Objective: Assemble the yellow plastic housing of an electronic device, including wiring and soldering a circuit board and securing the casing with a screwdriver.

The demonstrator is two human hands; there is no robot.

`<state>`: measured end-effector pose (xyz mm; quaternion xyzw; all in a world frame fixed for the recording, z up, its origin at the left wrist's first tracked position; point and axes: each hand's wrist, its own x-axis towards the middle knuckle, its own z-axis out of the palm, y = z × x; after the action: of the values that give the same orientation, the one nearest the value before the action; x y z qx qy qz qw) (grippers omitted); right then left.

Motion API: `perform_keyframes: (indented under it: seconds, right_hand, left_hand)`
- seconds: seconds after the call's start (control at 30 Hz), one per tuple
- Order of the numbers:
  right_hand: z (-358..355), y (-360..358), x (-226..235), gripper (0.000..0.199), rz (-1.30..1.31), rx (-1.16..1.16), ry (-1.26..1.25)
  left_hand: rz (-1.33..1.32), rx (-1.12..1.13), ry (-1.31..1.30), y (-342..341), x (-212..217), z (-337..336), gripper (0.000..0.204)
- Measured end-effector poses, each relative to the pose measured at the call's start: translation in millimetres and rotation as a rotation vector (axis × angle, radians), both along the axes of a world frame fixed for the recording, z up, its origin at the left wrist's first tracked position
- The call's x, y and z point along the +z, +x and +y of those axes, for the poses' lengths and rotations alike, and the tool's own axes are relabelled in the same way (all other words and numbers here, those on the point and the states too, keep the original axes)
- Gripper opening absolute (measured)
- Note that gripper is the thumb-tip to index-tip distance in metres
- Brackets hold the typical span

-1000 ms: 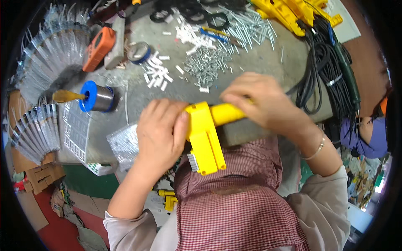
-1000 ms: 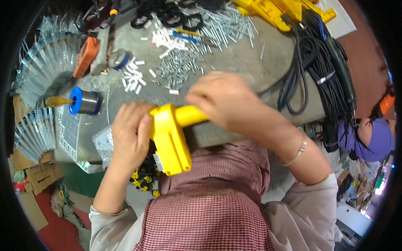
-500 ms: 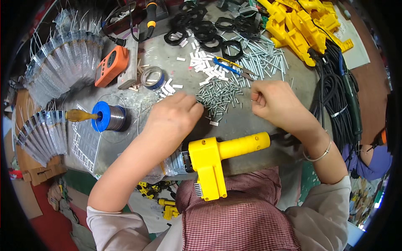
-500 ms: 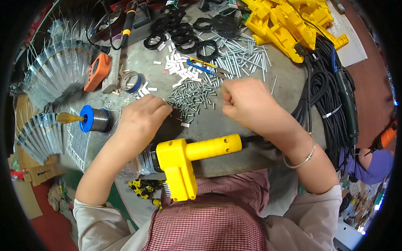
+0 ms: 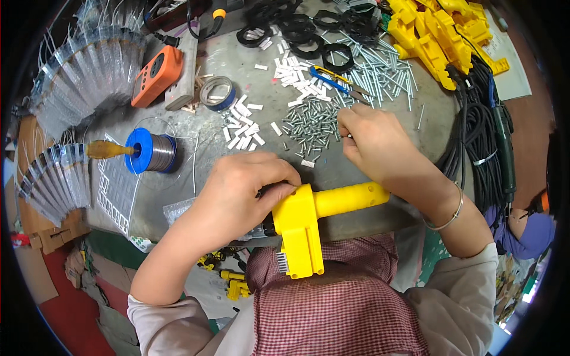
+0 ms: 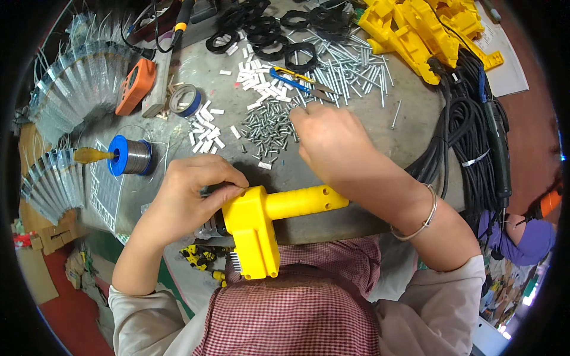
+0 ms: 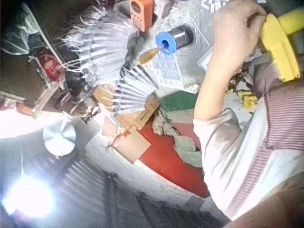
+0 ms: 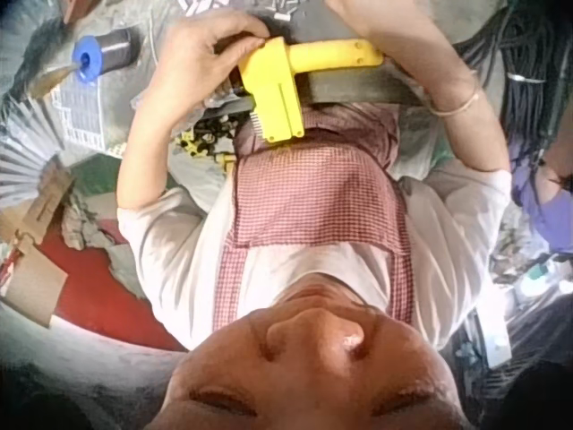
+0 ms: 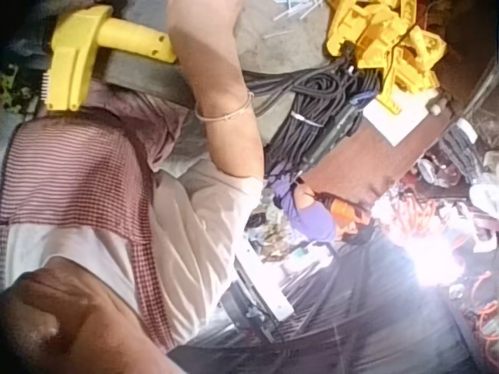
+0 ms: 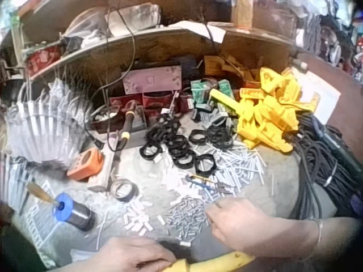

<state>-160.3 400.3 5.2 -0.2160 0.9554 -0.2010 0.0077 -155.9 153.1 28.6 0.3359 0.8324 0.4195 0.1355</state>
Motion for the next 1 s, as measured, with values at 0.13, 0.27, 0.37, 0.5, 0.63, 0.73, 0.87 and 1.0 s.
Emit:
perform_keyframes:
  seconds: [0.13,0.27,0.37,0.5,0.63,0.73,0.87,1.0]
  right_hand:
    - [4,1,-2,0.019,-0.004,-0.002,0.01]
    - [19,4,21,0.015,-0.158,-0.081,-0.17]
    - [23,25,50,0.01,-0.272,-0.097,-0.385]
    - [25,66,51,0.009,-0.185,0.042,-0.346]
    - [20,87,46,0.011,-0.14,0.016,-0.253]
    - [19,90,42,0.011,-0.009,0.03,-0.181]
    - [20,93,43,0.012,0.041,0.057,-0.124]
    - [19,90,48,0.013,-0.018,0.038,-0.096]
  left_hand:
    - [0.015,-0.05,-0.013,1,-2,-2,0.011]
    - [0.079,0.019,-0.033,-2,-8,-5,0.011]
    - [0.257,0.057,-0.126,-15,-13,-1,0.018]
    - [0.633,-0.116,-0.327,-24,-19,15,0.017]
    - [0.672,-0.174,-0.33,-31,-23,15,0.01]
    - [0.646,-0.128,-0.265,-28,-21,13,0.013]
    - [0.426,0.003,-0.191,1,8,1,0.02]
    - [0.315,-0.026,-0.059,39,22,-12,0.023]
